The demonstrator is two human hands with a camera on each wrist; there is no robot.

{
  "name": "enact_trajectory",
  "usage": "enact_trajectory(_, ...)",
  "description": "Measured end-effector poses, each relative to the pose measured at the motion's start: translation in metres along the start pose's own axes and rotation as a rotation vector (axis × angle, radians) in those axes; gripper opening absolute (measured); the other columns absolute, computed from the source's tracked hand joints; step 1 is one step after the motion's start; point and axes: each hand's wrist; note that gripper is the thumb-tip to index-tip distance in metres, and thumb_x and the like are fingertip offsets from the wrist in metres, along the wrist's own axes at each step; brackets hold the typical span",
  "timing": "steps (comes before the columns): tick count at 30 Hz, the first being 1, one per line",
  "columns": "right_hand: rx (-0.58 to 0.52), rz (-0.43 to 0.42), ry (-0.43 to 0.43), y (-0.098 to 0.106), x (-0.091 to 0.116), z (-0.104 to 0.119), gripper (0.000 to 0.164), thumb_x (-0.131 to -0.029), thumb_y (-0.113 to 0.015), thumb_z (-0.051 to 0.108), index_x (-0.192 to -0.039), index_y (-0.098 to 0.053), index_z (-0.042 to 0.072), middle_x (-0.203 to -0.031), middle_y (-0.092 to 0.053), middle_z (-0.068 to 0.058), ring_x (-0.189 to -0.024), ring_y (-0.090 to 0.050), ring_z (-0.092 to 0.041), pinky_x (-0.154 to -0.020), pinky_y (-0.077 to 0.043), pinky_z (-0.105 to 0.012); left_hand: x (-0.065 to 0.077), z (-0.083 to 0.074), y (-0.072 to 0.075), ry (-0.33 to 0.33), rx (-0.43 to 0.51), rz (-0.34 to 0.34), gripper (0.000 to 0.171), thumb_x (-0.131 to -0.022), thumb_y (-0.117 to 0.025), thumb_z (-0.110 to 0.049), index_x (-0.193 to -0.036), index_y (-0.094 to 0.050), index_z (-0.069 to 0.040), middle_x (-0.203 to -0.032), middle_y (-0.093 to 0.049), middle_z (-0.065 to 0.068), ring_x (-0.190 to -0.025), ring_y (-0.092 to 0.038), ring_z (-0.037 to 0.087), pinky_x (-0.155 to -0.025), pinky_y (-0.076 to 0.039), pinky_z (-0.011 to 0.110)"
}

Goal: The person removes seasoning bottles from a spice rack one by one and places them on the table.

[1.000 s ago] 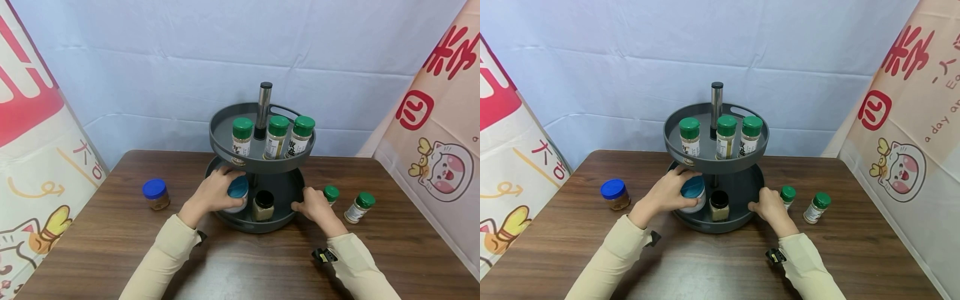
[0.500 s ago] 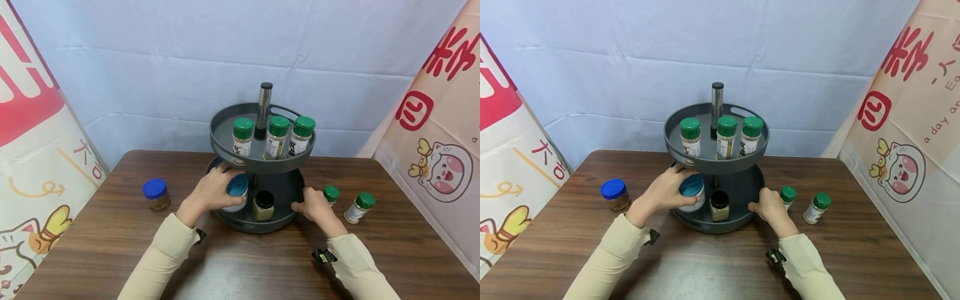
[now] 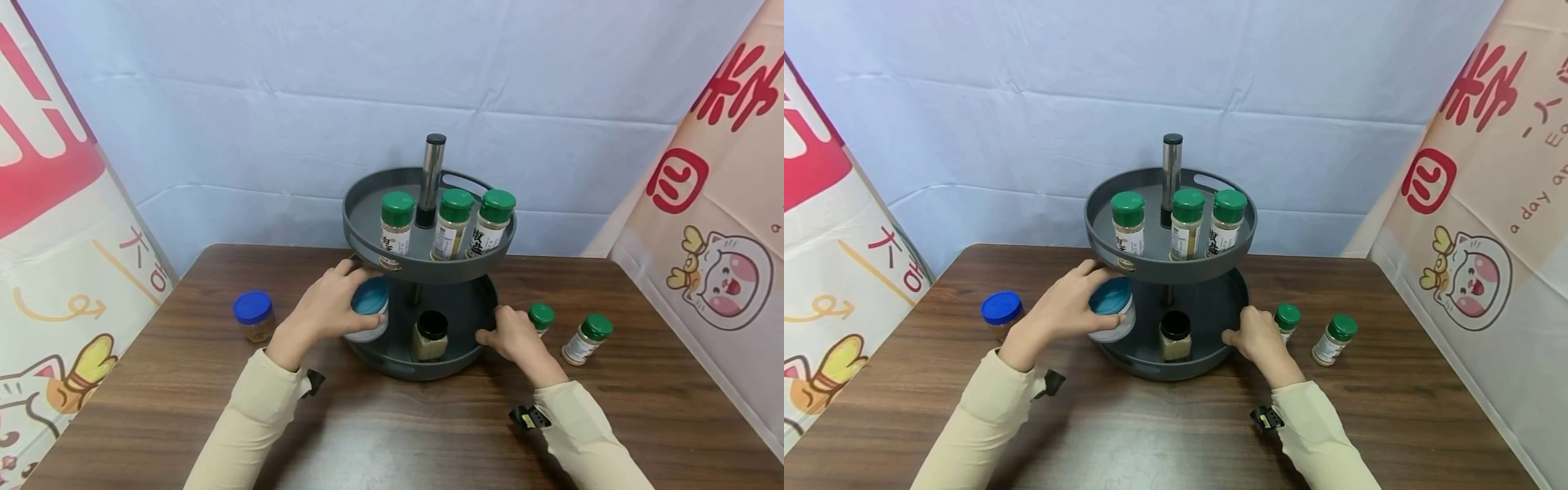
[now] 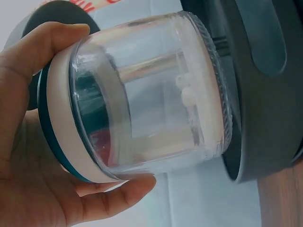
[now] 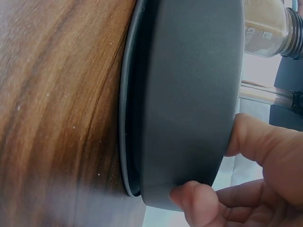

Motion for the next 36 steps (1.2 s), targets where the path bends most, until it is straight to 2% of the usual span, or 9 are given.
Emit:
enact_trajectory(7, 0.000, 0.002, -0.009, 0.000, 0.000, 0.000, 0.061, -0.078, -0.060, 0.021, -0.119, -0.043, -0.021, -0.111, -0.050, -0.041, -0.074, -0.055, -0.031, -0.062, -0.050, -0.043, 0.011, 0.011, 0.011, 0.029, -0.012, -0.013, 0.062, -0.069, -0.068, -0.047, -0.124, -0.054, -0.020, -0.117, -0.048, 0.010, -0.089, -0.048, 0.027, -0.067, -0.050, 0.045)
enact_trajectory(12, 0.004, -0.002, -0.008, 0.000, 0.000, 0.000, 0.060, -0.078, -0.060, 0.021, -0.117, -0.044, -0.021, -0.108, -0.051, -0.041, -0.072, -0.055, -0.031, -0.062, -0.049, -0.043, 0.016, 0.019, 0.016, 0.055, -0.013, -0.008, 0.063, -0.068, -0.068, -0.045, -0.125, -0.054, -0.021, -0.119, -0.047, 0.011, -0.091, -0.048, 0.029, -0.067, -0.050, 0.046)
enact_trajectory(22, 0.001, 0.002, -0.006, 0.000, -0.001, 0.000, 0.056, -0.078, -0.060, 0.020, -0.115, -0.046, -0.020, -0.103, -0.054, -0.038, -0.067, -0.053, -0.028, -0.059, -0.047, -0.040, 0.026, 0.033, 0.021, 0.104, -0.012, -0.012, 0.066, -0.066, -0.069, -0.045, -0.126, -0.053, -0.022, -0.120, -0.046, 0.011, -0.090, -0.047, 0.029, -0.066, -0.050, 0.045)
enact_trajectory(36, 0.005, 0.005, 0.001, 0.000, -0.002, -0.001, 0.059, -0.078, -0.060, 0.021, -0.118, -0.044, -0.020, -0.109, -0.051, -0.040, -0.072, -0.055, -0.030, -0.063, -0.049, -0.043, 0.037, 0.051, 0.024, 0.153, -0.014, 0.006, 0.067, -0.065, -0.071, -0.044, -0.125, -0.053, -0.021, -0.119, -0.046, 0.012, -0.089, -0.049, 0.030, -0.066, -0.049, 0.045)
Point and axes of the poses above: each hand's wrist, its own x-axis away from the middle knuckle, its own y-axis out of the back of the hand, z = x × y
